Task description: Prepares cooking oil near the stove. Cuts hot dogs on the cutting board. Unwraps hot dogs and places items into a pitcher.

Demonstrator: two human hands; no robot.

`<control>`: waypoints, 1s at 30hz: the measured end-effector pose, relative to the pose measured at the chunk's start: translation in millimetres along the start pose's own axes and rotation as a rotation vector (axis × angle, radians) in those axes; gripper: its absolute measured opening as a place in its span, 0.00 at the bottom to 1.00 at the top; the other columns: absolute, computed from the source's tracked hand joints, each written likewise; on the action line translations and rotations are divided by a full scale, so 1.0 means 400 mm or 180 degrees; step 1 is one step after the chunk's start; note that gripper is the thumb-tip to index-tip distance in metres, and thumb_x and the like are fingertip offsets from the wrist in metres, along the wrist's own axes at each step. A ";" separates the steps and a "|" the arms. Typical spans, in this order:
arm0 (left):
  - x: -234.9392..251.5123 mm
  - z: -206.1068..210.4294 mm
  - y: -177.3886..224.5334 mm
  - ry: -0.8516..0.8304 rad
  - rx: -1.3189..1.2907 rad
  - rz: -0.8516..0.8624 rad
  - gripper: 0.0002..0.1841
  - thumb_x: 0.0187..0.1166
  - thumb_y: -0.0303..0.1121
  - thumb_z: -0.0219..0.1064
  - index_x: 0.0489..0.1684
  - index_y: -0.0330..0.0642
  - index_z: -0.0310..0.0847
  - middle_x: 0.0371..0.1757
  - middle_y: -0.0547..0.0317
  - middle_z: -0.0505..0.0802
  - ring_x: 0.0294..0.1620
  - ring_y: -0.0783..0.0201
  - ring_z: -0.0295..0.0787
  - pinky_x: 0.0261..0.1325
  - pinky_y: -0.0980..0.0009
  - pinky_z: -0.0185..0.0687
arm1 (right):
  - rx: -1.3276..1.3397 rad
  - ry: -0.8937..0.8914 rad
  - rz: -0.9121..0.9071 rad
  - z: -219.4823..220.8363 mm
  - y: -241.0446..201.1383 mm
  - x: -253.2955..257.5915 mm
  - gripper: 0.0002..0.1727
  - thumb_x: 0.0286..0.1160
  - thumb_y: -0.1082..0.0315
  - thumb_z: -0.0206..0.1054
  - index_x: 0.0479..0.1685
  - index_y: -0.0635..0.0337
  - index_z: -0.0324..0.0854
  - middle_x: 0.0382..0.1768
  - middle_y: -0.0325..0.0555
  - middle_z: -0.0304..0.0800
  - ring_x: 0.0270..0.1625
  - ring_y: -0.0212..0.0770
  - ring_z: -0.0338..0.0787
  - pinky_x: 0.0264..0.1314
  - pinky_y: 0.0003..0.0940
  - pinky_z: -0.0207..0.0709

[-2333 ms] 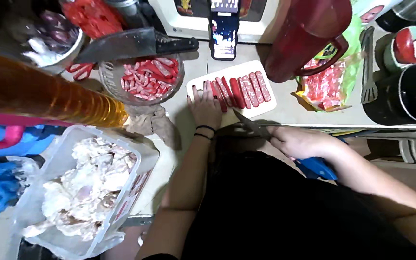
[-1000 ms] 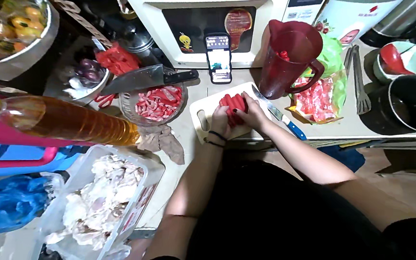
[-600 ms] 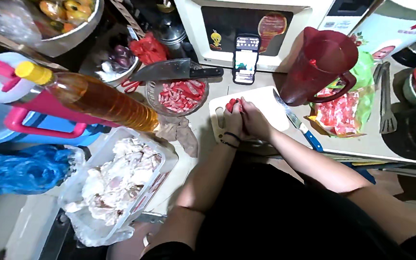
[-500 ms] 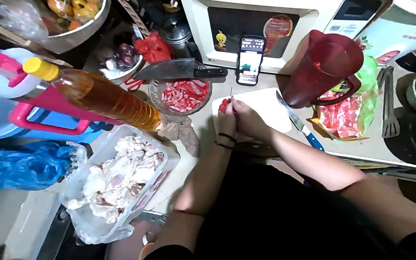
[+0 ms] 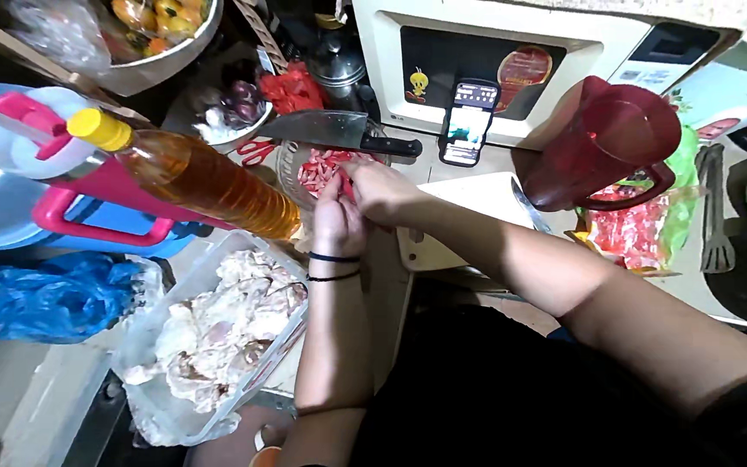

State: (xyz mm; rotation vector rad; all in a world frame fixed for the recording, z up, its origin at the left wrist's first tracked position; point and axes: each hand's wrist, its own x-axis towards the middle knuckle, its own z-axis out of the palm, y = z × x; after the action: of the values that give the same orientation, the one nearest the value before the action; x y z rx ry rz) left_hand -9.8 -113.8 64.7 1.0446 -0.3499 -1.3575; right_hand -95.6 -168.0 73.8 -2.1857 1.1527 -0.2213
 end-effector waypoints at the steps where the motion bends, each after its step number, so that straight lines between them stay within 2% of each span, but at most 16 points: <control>1: 0.007 -0.004 0.011 -0.0017 -0.0050 0.0040 0.17 0.96 0.40 0.36 0.58 0.47 0.72 0.43 0.63 0.89 0.46 0.70 0.90 0.53 0.67 0.88 | 0.0070 0.0040 -0.0031 0.000 -0.005 0.010 0.30 0.84 0.71 0.56 0.88 0.62 0.66 0.82 0.60 0.74 0.82 0.56 0.77 0.81 0.58 0.72; 5: 0.088 -0.038 0.051 0.0037 0.0195 -0.0170 0.29 0.94 0.56 0.30 0.59 0.49 0.75 0.48 0.62 0.91 0.50 0.67 0.90 0.53 0.61 0.88 | 0.0503 0.0014 -0.0079 0.024 -0.007 0.087 0.32 0.85 0.74 0.54 0.91 0.66 0.60 0.89 0.63 0.64 0.87 0.57 0.72 0.88 0.54 0.65; 6: 0.115 -0.050 0.054 0.0108 0.0283 -0.0189 0.30 0.93 0.57 0.29 0.60 0.48 0.74 0.49 0.61 0.90 0.50 0.66 0.89 0.54 0.61 0.87 | 0.0549 -0.0085 -0.0053 0.034 0.006 0.110 0.31 0.86 0.73 0.53 0.90 0.68 0.61 0.88 0.65 0.65 0.87 0.58 0.72 0.88 0.54 0.65; 8: 0.160 -0.064 0.047 0.0392 0.0341 -0.0157 0.29 0.93 0.58 0.31 0.55 0.47 0.73 0.44 0.59 0.86 0.45 0.65 0.85 0.50 0.61 0.84 | 0.0523 -0.0240 -0.0126 0.060 0.046 0.147 0.26 0.85 0.73 0.55 0.81 0.74 0.70 0.81 0.68 0.73 0.82 0.61 0.76 0.84 0.59 0.66; 10: 0.169 -0.059 0.037 0.0530 0.0411 -0.0067 0.27 0.93 0.56 0.31 0.55 0.49 0.72 0.43 0.60 0.85 0.43 0.66 0.85 0.48 0.62 0.84 | 0.0560 -0.0259 -0.0251 0.066 0.076 0.153 0.27 0.82 0.75 0.57 0.81 0.71 0.71 0.82 0.64 0.73 0.85 0.59 0.73 0.87 0.57 0.63; 12: 0.155 -0.060 0.023 0.0539 0.0434 -0.0005 0.30 0.94 0.55 0.31 0.70 0.45 0.72 0.56 0.55 0.88 0.54 0.62 0.87 0.57 0.58 0.84 | 0.0950 0.0026 -0.0346 0.054 0.096 0.121 0.29 0.81 0.81 0.56 0.84 0.69 0.69 0.81 0.63 0.77 0.83 0.56 0.76 0.87 0.54 0.66; 13: 0.146 -0.061 0.013 0.0555 0.0459 0.0034 0.30 0.94 0.55 0.30 0.73 0.44 0.71 0.59 0.54 0.88 0.57 0.61 0.87 0.59 0.57 0.83 | 0.1164 0.0201 -0.0354 0.041 0.107 0.094 0.29 0.82 0.82 0.54 0.85 0.68 0.70 0.81 0.62 0.77 0.83 0.54 0.78 0.87 0.52 0.66; 17: 0.120 -0.067 -0.021 0.0459 0.0480 0.0414 0.27 0.96 0.50 0.32 0.70 0.44 0.71 0.57 0.57 0.87 0.57 0.63 0.86 0.62 0.59 0.82 | 0.1377 0.0584 -0.0482 -0.015 0.184 -0.056 0.28 0.81 0.84 0.48 0.82 0.73 0.71 0.78 0.64 0.79 0.82 0.51 0.80 0.87 0.44 0.68; 18: 0.115 -0.076 -0.034 0.0408 0.0677 0.0595 0.23 0.96 0.45 0.35 0.71 0.44 0.71 0.57 0.58 0.88 0.57 0.63 0.86 0.62 0.59 0.83 | 0.1372 0.0470 -0.0436 -0.029 0.198 -0.109 0.27 0.84 0.82 0.48 0.83 0.72 0.70 0.79 0.62 0.79 0.81 0.49 0.80 0.86 0.41 0.68; 19: 0.105 -0.088 -0.050 0.0299 0.1031 0.0766 0.20 0.95 0.38 0.41 0.77 0.44 0.69 0.65 0.56 0.87 0.62 0.63 0.86 0.67 0.59 0.83 | 0.1378 0.0367 -0.0361 -0.039 0.214 -0.171 0.25 0.87 0.79 0.49 0.83 0.70 0.71 0.77 0.61 0.82 0.77 0.47 0.83 0.83 0.40 0.72; 21: 0.085 -0.102 -0.074 0.0058 0.2046 0.0954 0.33 0.87 0.31 0.54 0.94 0.49 0.51 0.86 0.54 0.74 0.78 0.63 0.77 0.76 0.59 0.77 | 0.1376 0.0278 -0.0454 -0.051 0.263 -0.297 0.22 0.86 0.76 0.55 0.76 0.68 0.78 0.67 0.58 0.90 0.62 0.45 0.92 0.68 0.42 0.84; 23: 0.072 -0.095 -0.094 0.0066 0.2596 0.1282 0.42 0.80 0.27 0.60 0.96 0.42 0.41 0.93 0.47 0.61 0.89 0.61 0.64 0.86 0.63 0.65 | 0.1297 -0.0147 -0.0453 -0.087 0.298 -0.426 0.20 0.87 0.72 0.58 0.74 0.62 0.81 0.65 0.52 0.91 0.58 0.42 0.93 0.66 0.43 0.86; 26: 0.045 -0.092 -0.118 0.0070 0.3185 0.1762 0.41 0.76 0.28 0.63 0.93 0.33 0.48 0.96 0.35 0.43 0.97 0.47 0.41 0.94 0.56 0.45 | 0.1259 -0.0420 -0.0262 -0.191 0.333 -0.600 0.21 0.86 0.68 0.58 0.73 0.62 0.82 0.65 0.48 0.92 0.64 0.36 0.91 0.70 0.36 0.83; 28: 0.023 -0.076 -0.132 0.0073 0.3547 0.1895 0.38 0.75 0.31 0.63 0.90 0.30 0.57 0.95 0.28 0.41 0.96 0.36 0.36 0.95 0.48 0.36 | 0.1150 0.0123 -0.0224 -0.264 0.359 -0.678 0.19 0.82 0.70 0.56 0.64 0.64 0.85 0.54 0.46 0.94 0.50 0.33 0.92 0.54 0.33 0.87; 29: 0.015 -0.066 -0.141 0.0041 0.3656 0.1947 0.37 0.74 0.33 0.64 0.88 0.30 0.60 0.94 0.26 0.41 0.95 0.32 0.35 0.94 0.45 0.35 | 0.1077 0.0546 -0.0178 -0.301 0.365 -0.697 0.18 0.82 0.72 0.55 0.61 0.65 0.86 0.48 0.44 0.94 0.43 0.29 0.89 0.47 0.28 0.84; 30: 0.009 -0.053 -0.151 -0.0031 0.3702 0.1994 0.37 0.73 0.34 0.64 0.86 0.30 0.63 0.94 0.25 0.42 0.95 0.30 0.36 0.93 0.42 0.36 | 0.0915 0.0908 -0.0097 -0.343 0.366 -0.700 0.16 0.84 0.72 0.55 0.59 0.64 0.86 0.49 0.44 0.94 0.45 0.28 0.90 0.51 0.27 0.86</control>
State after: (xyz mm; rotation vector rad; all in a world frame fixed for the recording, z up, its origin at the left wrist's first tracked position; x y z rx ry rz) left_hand -30.9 -100.6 5.6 1.6484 -1.4438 -0.5053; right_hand -421.3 -70.6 130.5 -1.9592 1.1573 -0.6876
